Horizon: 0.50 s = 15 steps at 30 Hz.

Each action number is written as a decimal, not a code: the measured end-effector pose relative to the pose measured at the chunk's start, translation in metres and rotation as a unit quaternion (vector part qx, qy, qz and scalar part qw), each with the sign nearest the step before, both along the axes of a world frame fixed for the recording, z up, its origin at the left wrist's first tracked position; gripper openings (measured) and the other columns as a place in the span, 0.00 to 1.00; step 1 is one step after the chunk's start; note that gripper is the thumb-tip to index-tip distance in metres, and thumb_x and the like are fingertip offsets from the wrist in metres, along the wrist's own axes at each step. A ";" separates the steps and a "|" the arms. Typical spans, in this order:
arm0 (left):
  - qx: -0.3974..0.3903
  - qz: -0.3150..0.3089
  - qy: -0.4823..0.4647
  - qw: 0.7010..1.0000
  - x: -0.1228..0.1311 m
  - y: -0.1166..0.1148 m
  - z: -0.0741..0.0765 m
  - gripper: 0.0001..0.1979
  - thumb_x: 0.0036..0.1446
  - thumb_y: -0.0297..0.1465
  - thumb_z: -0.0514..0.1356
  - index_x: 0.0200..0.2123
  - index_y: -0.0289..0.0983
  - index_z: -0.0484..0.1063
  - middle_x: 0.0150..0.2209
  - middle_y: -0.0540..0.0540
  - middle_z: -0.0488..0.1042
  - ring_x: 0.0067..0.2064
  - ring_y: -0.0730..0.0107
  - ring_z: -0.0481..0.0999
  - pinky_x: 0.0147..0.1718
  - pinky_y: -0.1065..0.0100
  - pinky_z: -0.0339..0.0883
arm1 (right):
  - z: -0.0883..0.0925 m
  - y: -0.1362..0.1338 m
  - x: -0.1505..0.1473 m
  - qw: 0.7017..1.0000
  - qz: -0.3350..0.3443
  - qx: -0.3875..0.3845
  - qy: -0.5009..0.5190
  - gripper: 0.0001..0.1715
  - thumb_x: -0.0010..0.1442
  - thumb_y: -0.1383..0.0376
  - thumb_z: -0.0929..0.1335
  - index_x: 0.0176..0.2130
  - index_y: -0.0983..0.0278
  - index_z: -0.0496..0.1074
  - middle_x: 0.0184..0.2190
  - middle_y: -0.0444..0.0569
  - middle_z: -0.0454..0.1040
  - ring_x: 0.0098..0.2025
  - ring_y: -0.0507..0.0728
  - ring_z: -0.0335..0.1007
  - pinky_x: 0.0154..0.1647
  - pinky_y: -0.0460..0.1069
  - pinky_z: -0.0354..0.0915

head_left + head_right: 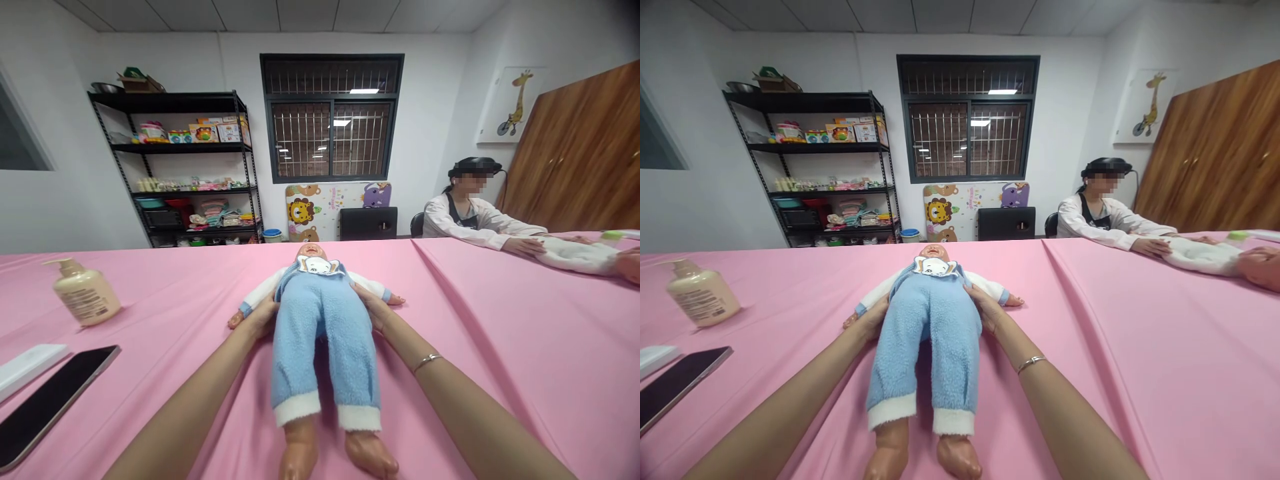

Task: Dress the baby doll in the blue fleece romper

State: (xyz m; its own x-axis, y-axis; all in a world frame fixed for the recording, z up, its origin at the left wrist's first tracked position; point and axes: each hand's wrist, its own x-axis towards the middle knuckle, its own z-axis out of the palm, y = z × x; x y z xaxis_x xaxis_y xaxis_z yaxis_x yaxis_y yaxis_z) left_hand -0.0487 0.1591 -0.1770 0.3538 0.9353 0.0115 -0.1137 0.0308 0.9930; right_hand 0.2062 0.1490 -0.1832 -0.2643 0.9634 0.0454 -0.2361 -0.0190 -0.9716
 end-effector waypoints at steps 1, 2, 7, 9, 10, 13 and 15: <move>0.011 0.007 -0.002 1.000 0.001 0.001 -0.001 0.35 0.37 0.27 0.61 0.54 0.36 0.58 0.43 0.43 0.70 0.41 0.72 0.71 0.43 0.71 0.66 | 0.001 -0.001 0.000 1.000 0.019 -0.017 0.012 0.38 0.47 0.51 0.66 0.55 0.57 0.56 0.51 0.45 0.63 0.46 0.47 0.66 0.47 0.43 0.64; 0.023 0.016 0.001 1.000 0.000 0.003 -0.001 0.35 0.37 0.27 0.62 0.53 0.36 0.58 0.44 0.43 0.69 0.41 0.72 0.71 0.43 0.71 0.66 | 0.001 -0.001 0.001 0.998 0.034 -0.036 0.023 0.37 0.46 0.52 0.67 0.54 0.55 0.56 0.52 0.43 0.62 0.46 0.47 0.66 0.48 0.43 0.64; 0.064 -0.038 0.149 0.986 -0.017 0.011 0.005 0.16 0.36 0.24 0.56 0.34 0.29 0.68 0.31 0.49 0.70 0.29 0.83 0.66 0.31 0.79 0.62 | 0.000 0.004 0.011 0.998 0.007 -0.067 -0.007 0.33 0.43 0.56 0.70 0.48 0.61 0.62 0.46 0.45 0.67 0.40 0.44 0.66 0.43 0.40 0.62; 0.064 -0.082 0.195 0.975 -0.027 0.011 0.011 0.08 0.35 0.23 0.55 0.25 0.27 0.68 0.25 0.51 0.68 0.27 0.85 0.63 0.29 0.80 0.60 | 0.000 0.009 0.017 0.996 -0.025 -0.080 0.005 0.30 0.42 0.55 0.70 0.43 0.66 0.64 0.36 0.45 0.70 0.32 0.41 0.64 0.37 0.39 0.59; 0.062 -0.094 0.202 0.973 -0.032 0.010 0.014 0.06 0.34 0.22 0.55 0.22 0.27 0.67 0.25 0.51 0.68 0.27 0.84 0.63 0.29 0.80 0.59 | 0.001 0.011 0.019 0.995 -0.039 -0.086 0.016 0.28 0.43 0.54 0.69 0.41 0.67 0.64 0.29 0.44 0.68 0.28 0.40 0.61 0.33 0.38 0.57; 0.050 -0.100 0.194 0.975 -0.038 0.005 0.025 0.06 0.35 0.24 0.56 0.22 0.27 0.66 0.25 0.51 0.67 0.28 0.83 0.64 0.30 0.80 0.60 | 0.006 0.015 0.022 0.993 -0.065 -0.074 0.060 0.26 0.44 0.52 0.67 0.38 0.67 0.63 0.18 0.40 0.59 0.21 0.38 0.49 0.26 0.39 0.49; 0.021 -0.085 0.145 0.986 -0.038 0.001 0.031 0.10 0.37 0.27 0.58 0.27 0.29 0.65 0.26 0.50 0.66 0.29 0.82 0.65 0.31 0.79 0.61 | 0.011 0.015 0.021 0.994 -0.069 -0.037 0.082 0.27 0.42 0.53 0.68 0.40 0.65 0.61 0.19 0.40 0.60 0.22 0.38 0.50 0.27 0.38 0.50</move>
State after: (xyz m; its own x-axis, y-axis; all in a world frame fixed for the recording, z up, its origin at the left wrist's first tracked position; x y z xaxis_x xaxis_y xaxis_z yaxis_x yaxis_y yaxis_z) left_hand -0.0869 0.1606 -0.1457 0.4990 0.8633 -0.0760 0.1791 -0.0170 0.9837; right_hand 0.2274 0.1636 -0.1724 -0.1235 0.9923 0.0050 -0.3965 -0.0447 -0.9170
